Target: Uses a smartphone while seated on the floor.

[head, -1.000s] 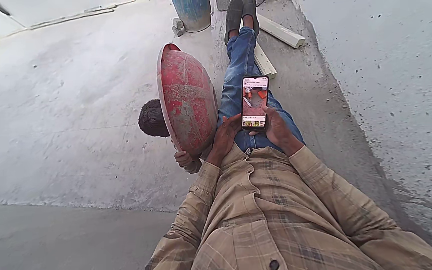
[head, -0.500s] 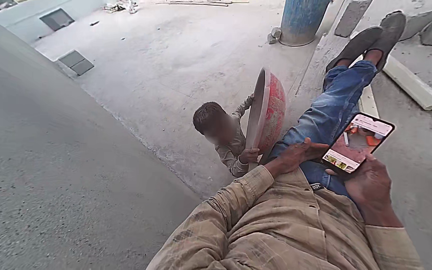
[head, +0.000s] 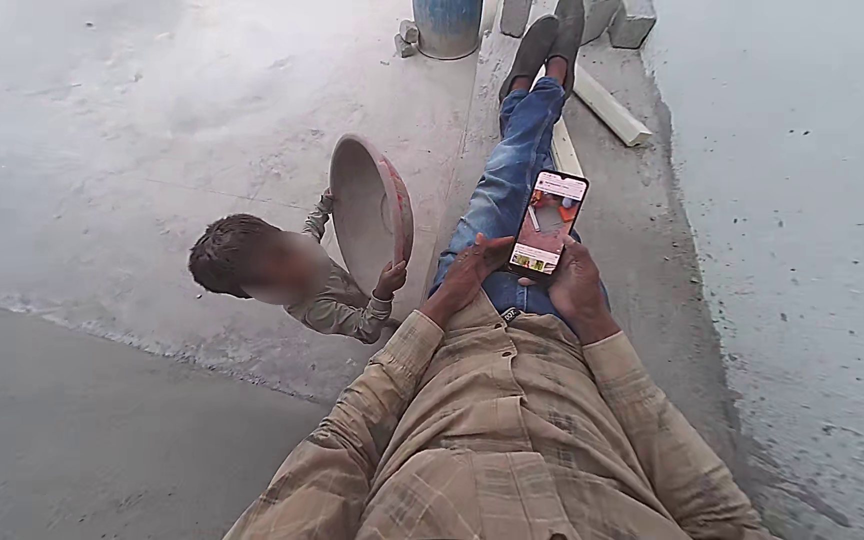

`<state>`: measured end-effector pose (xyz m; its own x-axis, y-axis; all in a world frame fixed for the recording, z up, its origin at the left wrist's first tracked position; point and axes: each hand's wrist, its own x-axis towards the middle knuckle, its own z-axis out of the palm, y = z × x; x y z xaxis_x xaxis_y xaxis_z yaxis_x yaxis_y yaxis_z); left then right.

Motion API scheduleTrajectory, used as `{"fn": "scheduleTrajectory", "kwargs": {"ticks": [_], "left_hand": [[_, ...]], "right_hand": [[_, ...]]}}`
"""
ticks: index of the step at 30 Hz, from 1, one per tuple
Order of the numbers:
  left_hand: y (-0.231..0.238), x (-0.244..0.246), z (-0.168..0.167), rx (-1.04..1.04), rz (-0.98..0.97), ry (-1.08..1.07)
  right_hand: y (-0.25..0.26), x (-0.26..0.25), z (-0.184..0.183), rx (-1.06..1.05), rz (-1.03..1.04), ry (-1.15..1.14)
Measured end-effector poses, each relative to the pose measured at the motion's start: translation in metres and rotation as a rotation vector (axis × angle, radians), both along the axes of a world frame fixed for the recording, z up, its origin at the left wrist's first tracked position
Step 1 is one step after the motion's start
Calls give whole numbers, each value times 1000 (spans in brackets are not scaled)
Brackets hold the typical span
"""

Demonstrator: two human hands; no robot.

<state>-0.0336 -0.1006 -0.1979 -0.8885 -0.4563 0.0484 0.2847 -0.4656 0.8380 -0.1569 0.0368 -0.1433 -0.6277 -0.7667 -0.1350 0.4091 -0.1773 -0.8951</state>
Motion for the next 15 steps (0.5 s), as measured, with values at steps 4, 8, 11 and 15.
{"fn": "scheduleTrajectory", "kwargs": {"ticks": [4, 8, 11, 15], "left_hand": [[-1, 1, -2, -9, -12, 3], [0, 1, 0, -14, -9, -5], [-1, 2, -1, -28, -24, 15], [1, 4, 1, -41, -24, 13]], "right_hand": [[2, -4, -6, -19, 34, -14], [2, -4, -4, -11, 35, -31], [3, -5, -7, -19, 41, -38], [4, -4, -7, -12, 48, -38]]}}
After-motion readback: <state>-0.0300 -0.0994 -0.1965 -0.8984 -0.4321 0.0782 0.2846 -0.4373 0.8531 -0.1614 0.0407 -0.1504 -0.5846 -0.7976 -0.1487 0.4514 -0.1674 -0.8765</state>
